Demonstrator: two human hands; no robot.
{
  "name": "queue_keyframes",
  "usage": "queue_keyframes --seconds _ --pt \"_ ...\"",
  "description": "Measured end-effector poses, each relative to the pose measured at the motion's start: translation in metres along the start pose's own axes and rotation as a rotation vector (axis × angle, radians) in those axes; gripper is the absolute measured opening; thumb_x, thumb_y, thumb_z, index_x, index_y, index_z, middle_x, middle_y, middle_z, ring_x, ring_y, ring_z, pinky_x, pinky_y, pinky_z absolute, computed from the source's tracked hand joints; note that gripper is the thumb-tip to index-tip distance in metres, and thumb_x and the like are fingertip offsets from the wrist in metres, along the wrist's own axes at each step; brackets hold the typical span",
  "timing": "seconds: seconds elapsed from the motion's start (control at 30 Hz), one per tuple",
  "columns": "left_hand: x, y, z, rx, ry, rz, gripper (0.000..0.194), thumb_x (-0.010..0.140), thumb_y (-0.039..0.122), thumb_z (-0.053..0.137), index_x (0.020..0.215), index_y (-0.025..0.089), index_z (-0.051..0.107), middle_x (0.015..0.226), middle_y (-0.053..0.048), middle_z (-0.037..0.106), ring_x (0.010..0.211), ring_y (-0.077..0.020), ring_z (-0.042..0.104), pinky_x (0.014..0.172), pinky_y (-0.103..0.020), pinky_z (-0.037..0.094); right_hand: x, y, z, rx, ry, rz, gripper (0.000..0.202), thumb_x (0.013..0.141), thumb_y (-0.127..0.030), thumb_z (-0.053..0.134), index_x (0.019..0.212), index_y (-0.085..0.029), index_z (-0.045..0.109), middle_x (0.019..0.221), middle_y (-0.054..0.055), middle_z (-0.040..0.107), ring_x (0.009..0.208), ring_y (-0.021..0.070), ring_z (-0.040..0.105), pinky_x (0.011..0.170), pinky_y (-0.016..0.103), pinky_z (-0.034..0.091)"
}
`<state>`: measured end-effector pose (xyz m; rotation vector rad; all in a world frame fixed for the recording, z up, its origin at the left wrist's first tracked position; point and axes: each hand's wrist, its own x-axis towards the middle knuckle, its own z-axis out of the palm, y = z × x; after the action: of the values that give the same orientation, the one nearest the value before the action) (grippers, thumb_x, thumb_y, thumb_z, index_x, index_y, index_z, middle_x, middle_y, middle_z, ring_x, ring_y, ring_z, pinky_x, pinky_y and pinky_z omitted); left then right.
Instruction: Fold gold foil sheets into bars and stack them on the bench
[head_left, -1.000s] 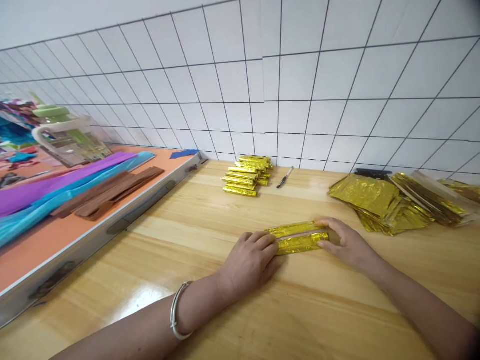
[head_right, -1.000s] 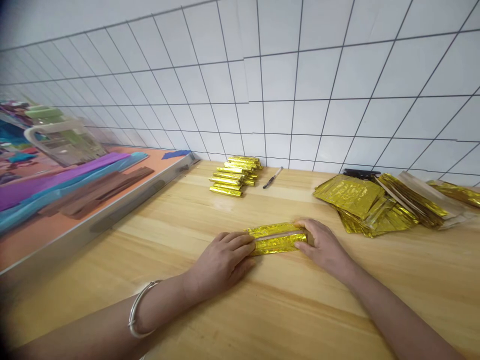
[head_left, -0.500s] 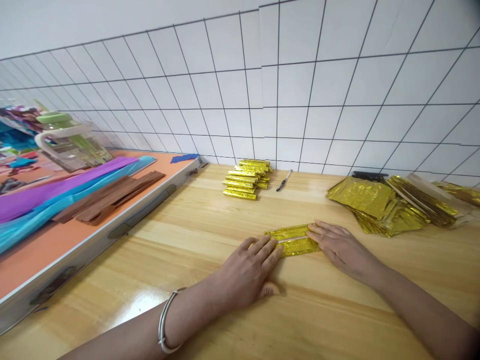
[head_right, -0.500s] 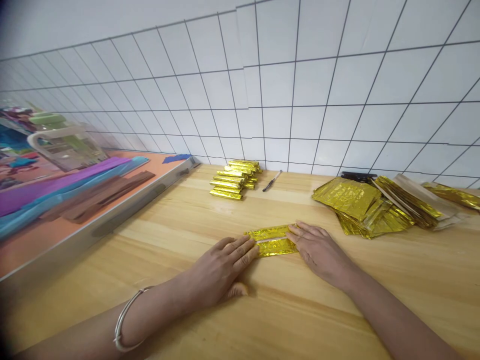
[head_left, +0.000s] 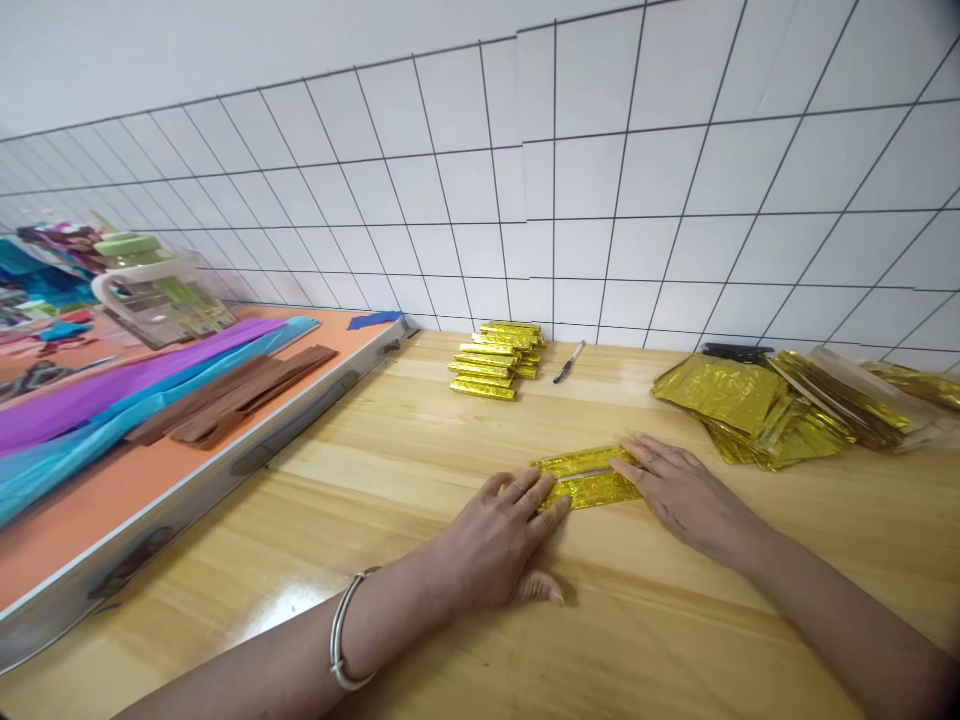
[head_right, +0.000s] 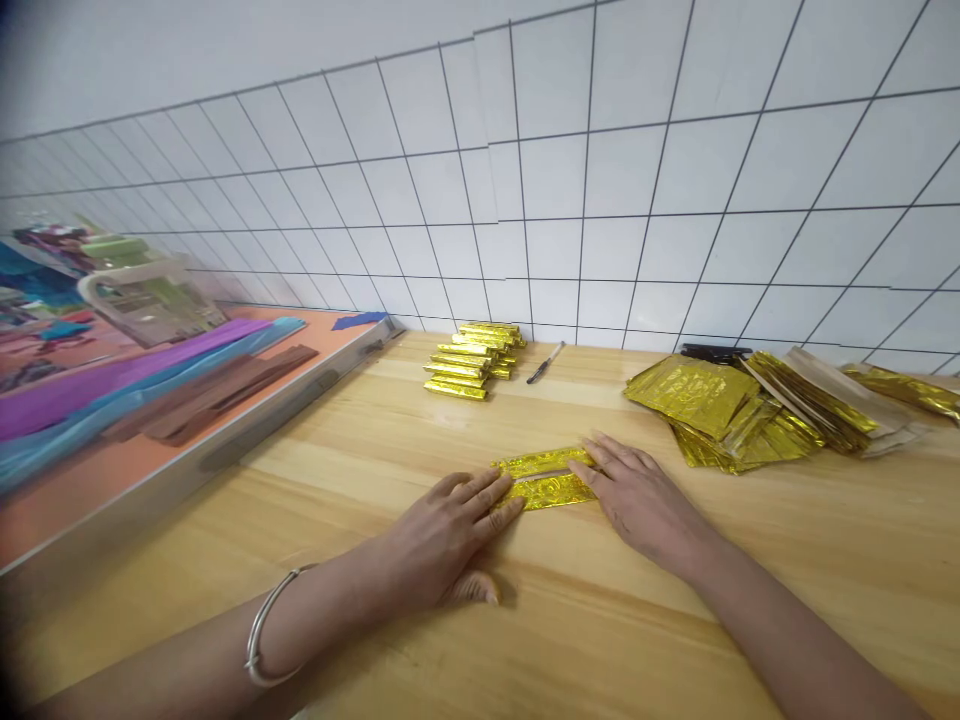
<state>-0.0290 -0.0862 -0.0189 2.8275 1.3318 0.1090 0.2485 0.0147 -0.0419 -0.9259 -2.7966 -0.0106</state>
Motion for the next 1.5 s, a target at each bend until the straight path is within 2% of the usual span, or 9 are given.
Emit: queue_keyframes --seconds 0.1,0.27,0.6,0.7,0.9,1.13,1.33,1.4,1.5 --pt "0.000 0.001 0.001 -0.004 0.002 -0.009 0.083 0.077 0.074 0.027 0.136 0.015 0.032 0.137 -0.019 0.037 0.129 -0.0341 0.030 0.102 -0.047 0.025 0.003 -0.019 -0.001 -0.017 0.041 -0.050 0.051 0.086 -0.012 0.039 0.135 -0.027 0.038 0.145 0.006 0.029 0.135 0.0252 0.019 0.105 0.051 0.025" --pt "0.000 0.000 -0.002 -0.013 0.007 0.001 0.081 0.078 0.073 0.028 0.136 0.017 0.032 0.136 -0.018 0.039 0.128 -0.0326 0.032 0.103 -0.046 0.024 0.001 -0.047 -0.003 0.161 -0.084 -0.131 0.062 0.088 -0.038 0.045 0.143 -0.023 0.020 0.146 0.008 0.025 0.134 0.0249 0.021 0.108 0.047 0.026" --pt "0.000 -0.010 -0.004 -0.012 0.029 0.033 0.066 0.084 0.064 0.032 0.134 0.021 0.036 0.133 -0.013 0.044 0.125 -0.0278 0.037 0.099 -0.041 0.028 -0.009 0.001 -0.030 0.469 -0.207 -0.091 0.039 0.087 -0.036 0.049 0.125 -0.032 0.051 0.137 0.000 0.043 0.127 0.0211 0.037 0.107 0.042 0.028" --pt "0.002 -0.005 -0.005 -0.029 0.044 0.013 0.058 0.085 0.058 0.037 0.130 0.021 0.041 0.128 -0.011 0.049 0.121 -0.0275 0.041 0.095 -0.039 0.032 -0.009 0.003 -0.024 0.406 -0.150 -0.056 0.033 0.088 -0.035 0.047 0.119 -0.033 0.057 0.131 0.000 0.051 0.121 0.0201 0.046 0.103 0.041 0.036" --pt "0.000 0.022 -0.017 -0.141 -0.018 -0.003 0.044 0.086 0.049 0.043 0.121 0.023 0.047 0.109 -0.008 0.059 0.097 -0.0239 0.052 0.084 -0.036 0.038 -0.006 -0.005 -0.006 0.127 0.135 0.069 0.029 0.085 -0.030 0.050 0.111 -0.029 0.063 0.122 0.004 0.058 0.114 0.0250 0.050 0.096 0.047 0.041" --pt "-0.002 0.037 -0.022 -0.352 -0.014 0.152 0.042 0.087 0.046 0.044 0.123 0.024 0.047 0.112 -0.007 0.060 0.098 -0.0223 0.053 0.090 -0.037 0.037 0.002 -0.020 -0.004 0.202 0.133 0.103 0.032 0.085 -0.017 0.042 0.109 -0.023 0.062 0.107 0.005 0.065 0.100 0.0206 0.056 0.088 0.038 0.047" --pt "0.008 0.018 -0.008 -0.521 0.144 0.156 0.038 0.093 0.024 0.034 0.131 0.021 0.039 0.132 -0.007 0.047 0.117 -0.0141 0.045 0.098 -0.026 0.037 0.006 -0.033 -0.007 0.245 0.121 0.115 0.023 0.083 -0.029 0.051 0.100 -0.022 0.065 0.103 0.007 0.065 0.099 0.0234 0.054 0.085 0.040 0.045" --pt "0.015 0.011 -0.002 -0.417 0.200 0.098 0.043 0.092 0.027 0.038 0.135 0.021 0.034 0.138 -0.008 0.040 0.127 -0.0172 0.036 0.104 -0.032 0.032 0.007 -0.036 -0.007 0.245 0.107 0.114 0.026 0.080 -0.032 0.055 0.102 -0.021 0.063 0.106 0.008 0.063 0.102 0.0245 0.052 0.087 0.041 0.044" --pt "0.023 0.005 0.005 -0.266 0.135 0.091 0.056 0.089 0.038 0.044 0.139 0.020 0.026 0.145 -0.009 0.028 0.134 -0.0226 0.023 0.108 -0.041 0.025 0.008 -0.037 -0.005 0.272 0.076 0.083 0.029 0.080 -0.034 0.057 0.105 -0.020 0.062 0.111 0.009 0.061 0.107 0.0246 0.049 0.091 0.042 0.042"
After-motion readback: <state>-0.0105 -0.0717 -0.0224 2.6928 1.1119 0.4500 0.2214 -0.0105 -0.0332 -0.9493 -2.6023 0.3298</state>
